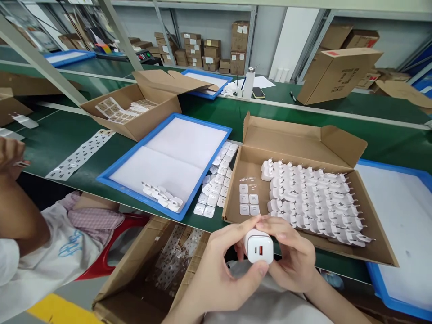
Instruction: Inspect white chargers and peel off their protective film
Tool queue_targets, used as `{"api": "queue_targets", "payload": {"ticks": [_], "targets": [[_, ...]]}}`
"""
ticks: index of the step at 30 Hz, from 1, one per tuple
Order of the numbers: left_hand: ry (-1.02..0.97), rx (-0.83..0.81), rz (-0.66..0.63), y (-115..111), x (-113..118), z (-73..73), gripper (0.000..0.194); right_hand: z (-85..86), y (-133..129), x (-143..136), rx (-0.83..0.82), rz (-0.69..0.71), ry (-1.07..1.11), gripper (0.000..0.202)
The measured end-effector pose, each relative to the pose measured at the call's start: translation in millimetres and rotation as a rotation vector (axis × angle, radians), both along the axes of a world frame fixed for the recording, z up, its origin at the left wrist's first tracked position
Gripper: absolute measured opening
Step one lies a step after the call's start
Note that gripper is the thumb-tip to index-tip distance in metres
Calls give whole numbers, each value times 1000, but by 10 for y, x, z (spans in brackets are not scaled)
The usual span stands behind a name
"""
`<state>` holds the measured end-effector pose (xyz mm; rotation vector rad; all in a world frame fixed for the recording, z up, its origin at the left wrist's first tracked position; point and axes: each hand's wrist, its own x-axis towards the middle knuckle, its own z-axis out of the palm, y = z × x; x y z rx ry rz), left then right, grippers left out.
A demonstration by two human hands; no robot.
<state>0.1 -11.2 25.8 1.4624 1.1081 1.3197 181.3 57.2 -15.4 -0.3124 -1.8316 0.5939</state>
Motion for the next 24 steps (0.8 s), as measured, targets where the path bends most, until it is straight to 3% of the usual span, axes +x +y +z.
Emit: {"api": "queue_targets", "payload": {"ticks": [8, 15, 20, 23, 24], "targets": [[31, -234, 0, 53, -139, -353, 58, 55, 41, -83, 154, -42, -197, 45], [-134, -272, -214, 78, -206, -700, 81, 82, 9, -103, 202, -131, -315, 34], [-142, -207, -204, 58, -231, -964, 95, 385, -149, -51, 309, -172, -509, 29], [-323, -235, -295, 29, -294, -963, 106, 619, -108, 137, 433, -180, -745, 33], [-370, -216, -268, 3, -345, -942, 105, 651, -11, 215, 493, -211, -772, 37]]}}
